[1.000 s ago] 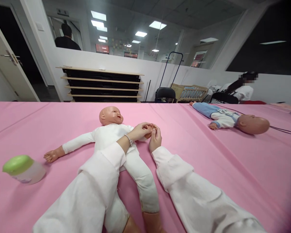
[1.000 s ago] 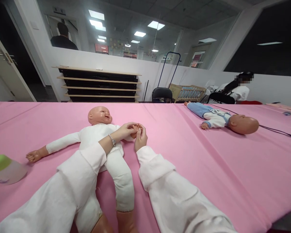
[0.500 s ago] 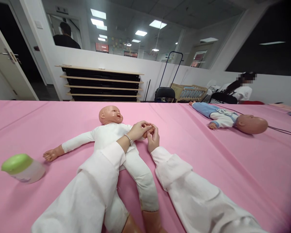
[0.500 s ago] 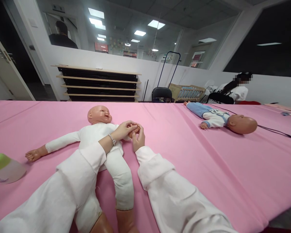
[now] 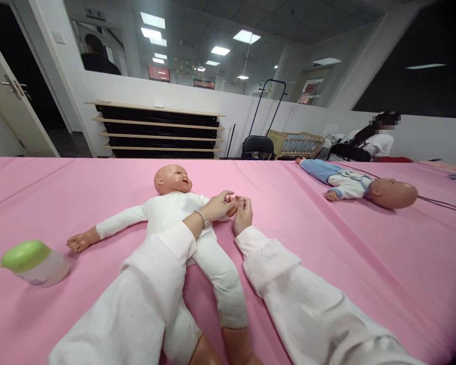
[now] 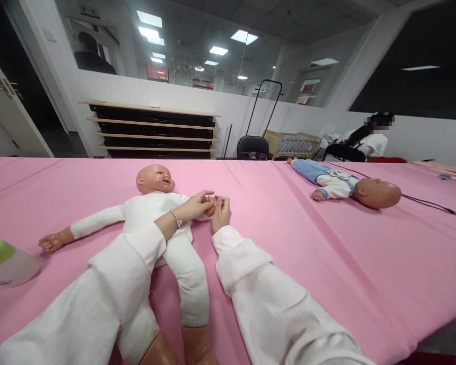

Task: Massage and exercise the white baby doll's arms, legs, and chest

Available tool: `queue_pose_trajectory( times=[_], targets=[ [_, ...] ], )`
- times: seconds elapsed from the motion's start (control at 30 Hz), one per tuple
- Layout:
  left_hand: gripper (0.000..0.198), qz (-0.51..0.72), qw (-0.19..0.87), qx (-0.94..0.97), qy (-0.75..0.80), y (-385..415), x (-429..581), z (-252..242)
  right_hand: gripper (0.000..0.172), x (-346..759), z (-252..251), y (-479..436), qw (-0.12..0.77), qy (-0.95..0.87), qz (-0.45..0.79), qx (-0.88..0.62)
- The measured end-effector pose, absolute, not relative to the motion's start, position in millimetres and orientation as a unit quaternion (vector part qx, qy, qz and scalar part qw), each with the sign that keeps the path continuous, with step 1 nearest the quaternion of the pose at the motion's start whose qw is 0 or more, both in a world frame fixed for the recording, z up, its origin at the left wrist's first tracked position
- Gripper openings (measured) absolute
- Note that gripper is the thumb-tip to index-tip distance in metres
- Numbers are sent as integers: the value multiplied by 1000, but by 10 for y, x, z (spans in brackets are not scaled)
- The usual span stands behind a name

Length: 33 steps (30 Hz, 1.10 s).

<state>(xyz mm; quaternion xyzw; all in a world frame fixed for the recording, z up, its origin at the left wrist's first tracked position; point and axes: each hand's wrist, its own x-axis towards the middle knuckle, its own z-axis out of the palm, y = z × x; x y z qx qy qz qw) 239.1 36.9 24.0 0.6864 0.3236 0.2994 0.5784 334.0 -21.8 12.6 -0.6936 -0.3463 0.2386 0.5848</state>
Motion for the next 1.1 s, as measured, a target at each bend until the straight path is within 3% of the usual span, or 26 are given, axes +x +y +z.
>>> queue_pose_trajectory(
  times=[0.3,0.83,1.1],
  targets=[
    [25,319,544,705,324,359,2375,245,70,3312,145,-230,594,-343,262,-679],
    [16,341,543,709,295,408,2381,311,54,3276,155,-311,548,-494,213,-641],
    [21,361,532,704,302,419,2383,279,61,3270,146,-302,538,-483,202,-661]
  ],
)
